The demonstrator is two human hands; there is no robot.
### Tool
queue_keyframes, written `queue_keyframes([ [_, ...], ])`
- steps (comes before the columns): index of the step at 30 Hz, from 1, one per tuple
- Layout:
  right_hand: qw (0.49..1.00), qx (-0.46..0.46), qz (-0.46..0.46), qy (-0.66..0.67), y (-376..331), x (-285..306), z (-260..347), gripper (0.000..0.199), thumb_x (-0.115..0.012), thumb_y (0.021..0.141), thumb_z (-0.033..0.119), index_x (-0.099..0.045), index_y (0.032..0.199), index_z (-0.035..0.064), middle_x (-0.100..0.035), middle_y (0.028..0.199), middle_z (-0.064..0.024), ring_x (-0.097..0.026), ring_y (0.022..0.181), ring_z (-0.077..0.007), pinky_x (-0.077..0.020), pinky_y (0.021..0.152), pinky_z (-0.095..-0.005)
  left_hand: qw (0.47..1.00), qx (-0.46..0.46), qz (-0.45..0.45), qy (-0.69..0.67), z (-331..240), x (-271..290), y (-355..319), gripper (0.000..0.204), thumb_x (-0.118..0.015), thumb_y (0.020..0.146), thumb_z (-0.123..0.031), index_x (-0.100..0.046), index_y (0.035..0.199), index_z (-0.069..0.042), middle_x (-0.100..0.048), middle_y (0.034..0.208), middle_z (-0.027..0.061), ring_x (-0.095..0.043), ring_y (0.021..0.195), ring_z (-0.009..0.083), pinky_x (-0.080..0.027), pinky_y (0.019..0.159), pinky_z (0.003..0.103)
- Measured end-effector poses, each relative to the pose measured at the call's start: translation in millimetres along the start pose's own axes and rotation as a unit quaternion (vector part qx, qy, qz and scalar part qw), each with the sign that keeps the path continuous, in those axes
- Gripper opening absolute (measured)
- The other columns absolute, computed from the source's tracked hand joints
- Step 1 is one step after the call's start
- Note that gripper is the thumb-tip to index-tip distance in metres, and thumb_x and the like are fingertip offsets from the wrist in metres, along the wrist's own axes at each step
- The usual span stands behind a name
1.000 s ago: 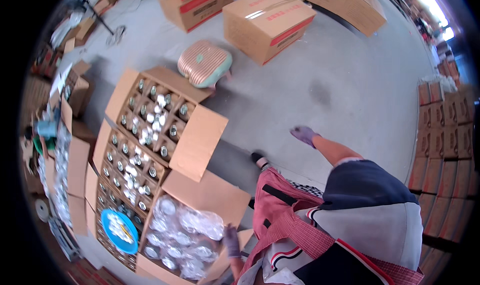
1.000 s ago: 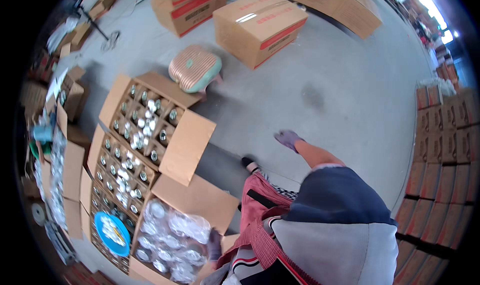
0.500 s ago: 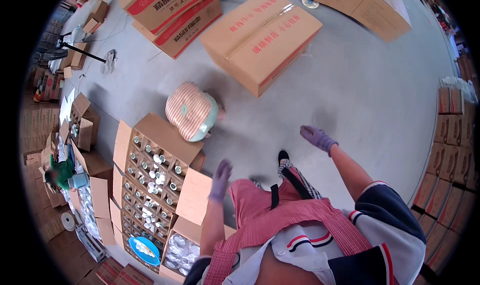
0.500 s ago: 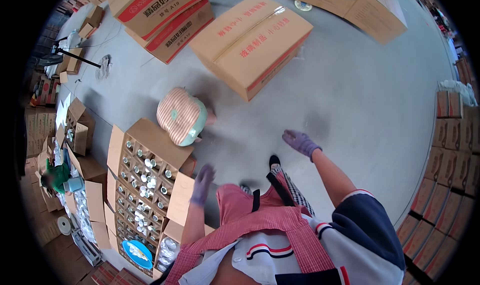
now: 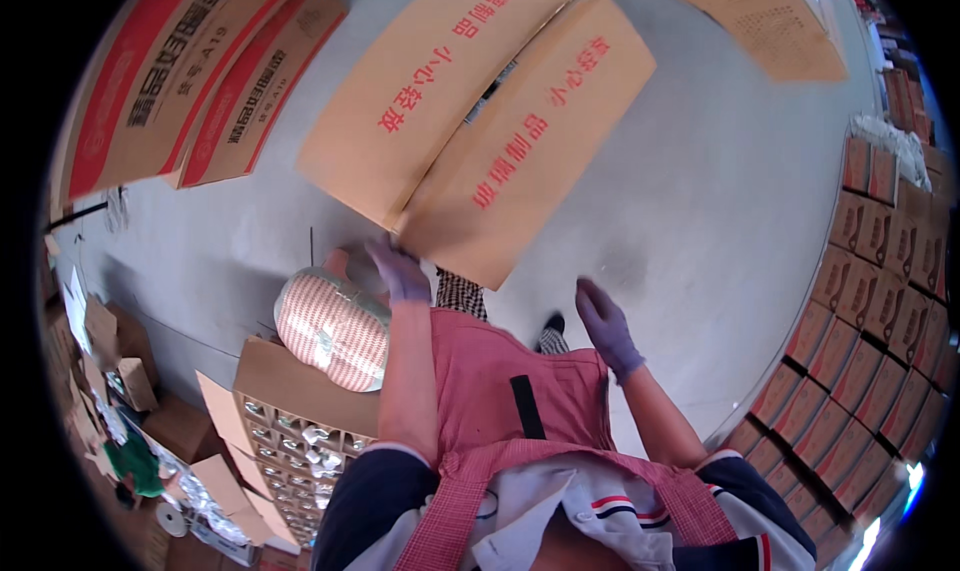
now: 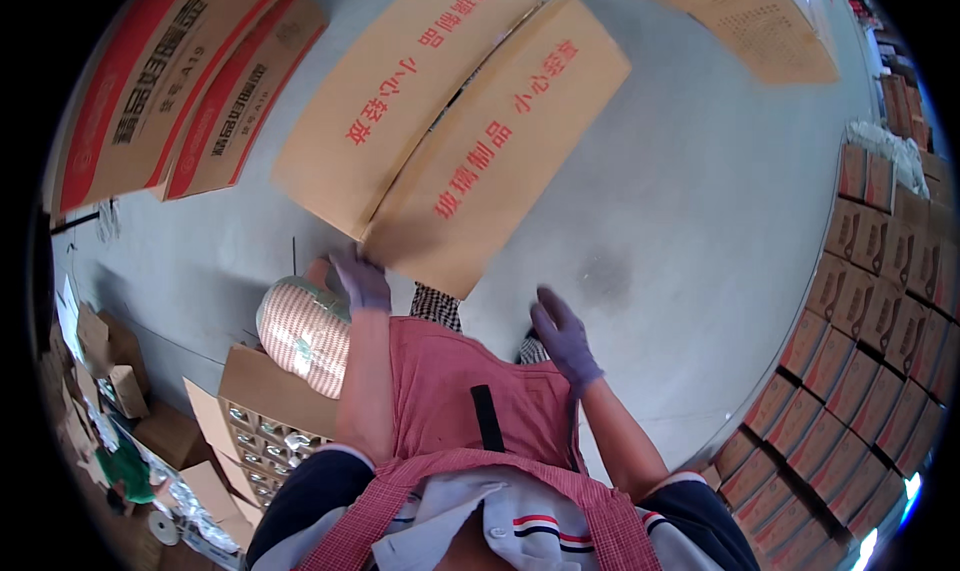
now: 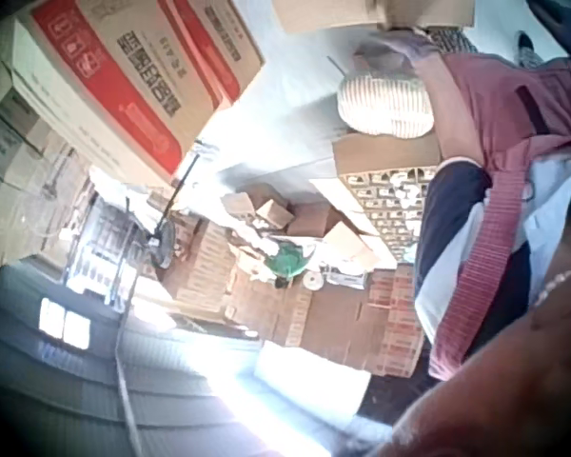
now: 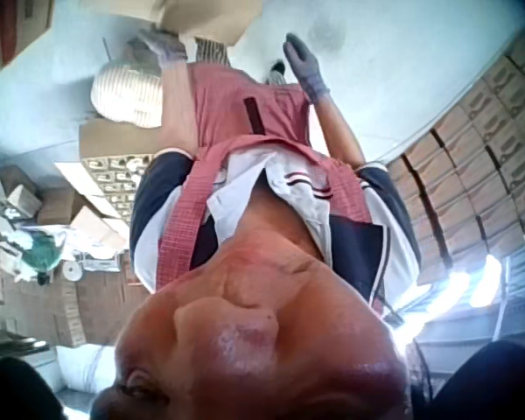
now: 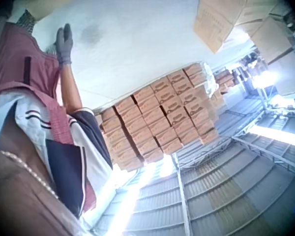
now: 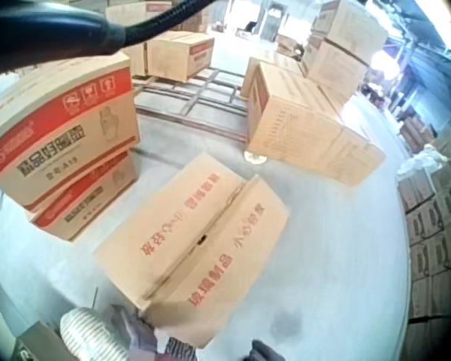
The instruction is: The person unpacks a cardboard box containing plastic-wrapped thermos flasks. They remove the flasks, unwrap them, and place them into a cardboard tray with individual compartments. The person then closes the box flaps and moves to another box to repeat the process.
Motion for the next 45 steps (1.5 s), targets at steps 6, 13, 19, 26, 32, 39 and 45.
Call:
queue_keyframes([
  [6, 0.966, -0.064, -0.165, 0.19, 73, -38, 78, 0.049, -0.065, 0.084, 0.021, -0.045, 0.121, -0.0049, -0.059, 0.108, -0.0123, -0.057, 0.095, -0.0182, -0.0456, 0.083, -0.0295, 0.662, -0.017, 0.361, 0.657, 68, -64, -94, 0.055, -0.065, 0.085, -0.018, -0.041, 0.129, 0.003, -0.055, 0.116, 0.0131, -0.055, 0.105, 0.0177, -0.045, 0.087, 0.03],
  [13, 0.962, -0.207, -0.126, 0.122, 42, 98, -80, 0.06, -0.066, 0.082, 0.026, -0.043, 0.13, -0.0012, -0.054, 0.123, -0.0173, -0.051, 0.115, -0.0276, -0.0431, 0.095, -0.037, 0.183, -0.443, 0.129, 0.868, -40, -134, 82, 0.07, -0.062, 0.074, -0.043, -0.042, 0.13, -0.006, -0.033, 0.14, 0.0193, -0.03, 0.13, 0.0353, -0.02, 0.104, 0.059],
  [19, 0.778, -0.097, -0.143, -0.604, 135, 41, -4, 0.111, -0.066, 0.066, 0.063, -0.014, 0.145, 0.0044, -0.008, 0.15, -0.0232, -0.008, 0.14, -0.0336, -0.0141, 0.101, -0.0682, 0.281, -0.602, 0.155, 0.731, -231, -227, 25, 0.035, -0.056, 0.08, -0.008, -0.055, 0.115, -0.001, -0.058, 0.114, 0.0185, -0.057, 0.105, 0.0331, -0.047, 0.087, 0.039],
  [26, 0.87, -0.372, -0.317, -0.063, 273, -26, -84, 0.097, -0.062, 0.066, 0.068, -0.037, 0.126, -0.0045, -0.03, 0.139, -0.0248, -0.034, 0.128, -0.0371, -0.0341, 0.096, -0.0579, 0.373, -0.351, 0.114, 0.851, -248, -211, 43, 0.029, -0.064, 0.085, -0.027, -0.067, 0.097, -0.001, -0.068, 0.084, 0.0167, -0.066, 0.076, 0.0176, -0.049, 0.069, 0.033],
  [32, 0.885, -0.322, -0.33, -0.057, 259, 45, -185, 0.093, -0.062, 0.068, 0.068, -0.049, 0.127, -0.0025, -0.056, 0.121, -0.0229, -0.055, 0.112, -0.0349, -0.0431, 0.093, -0.0405, 0.416, -0.298, 0.06, 0.857, -292, -244, -69, 0.036, -0.056, 0.09, -0.028, -0.062, 0.108, 0.003, -0.067, 0.098, 0.0154, -0.064, 0.087, 0.0256, -0.048, 0.079, 0.037],
  [39, 0.905, -0.273, -0.311, 0.104, 267, 59, -256, 0.064, -0.071, 0.074, 0.049, -0.061, 0.111, -0.0024, -0.067, 0.096, -0.0131, -0.063, 0.085, -0.0241, -0.0489, 0.073, -0.034, 0.31, -0.437, -0.071, 0.841, -202, -212, 145, 0.051, -0.038, 0.097, -0.036, -0.036, 0.133, -0.001, -0.038, 0.137, 0.0182, -0.036, 0.127, 0.0272, -0.033, 0.102, 0.035],
  [45, 0.871, -0.267, -0.263, 0.316, 282, 62, -338, 0.049, -0.07, 0.078, 0.037, -0.059, 0.109, 0.0016, -0.064, 0.09, -0.0081, -0.062, 0.076, -0.0206, -0.0506, 0.064, -0.0362, 0.644, -0.123, 0.237, 0.717, -51, -216, 161, 0.064, -0.049, 0.092, -0.034, -0.027, 0.139, 0.004, -0.039, 0.138, 0.0208, -0.042, 0.124, 0.024, -0.037, 0.099, 0.032],
])
Point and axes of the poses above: each hand's wrist, its own y-axis towards the middle knuckle, its own x-axis out of the back of the hand, z = x × y, the point moved 6 cm from there along y, towards the middle knuckle
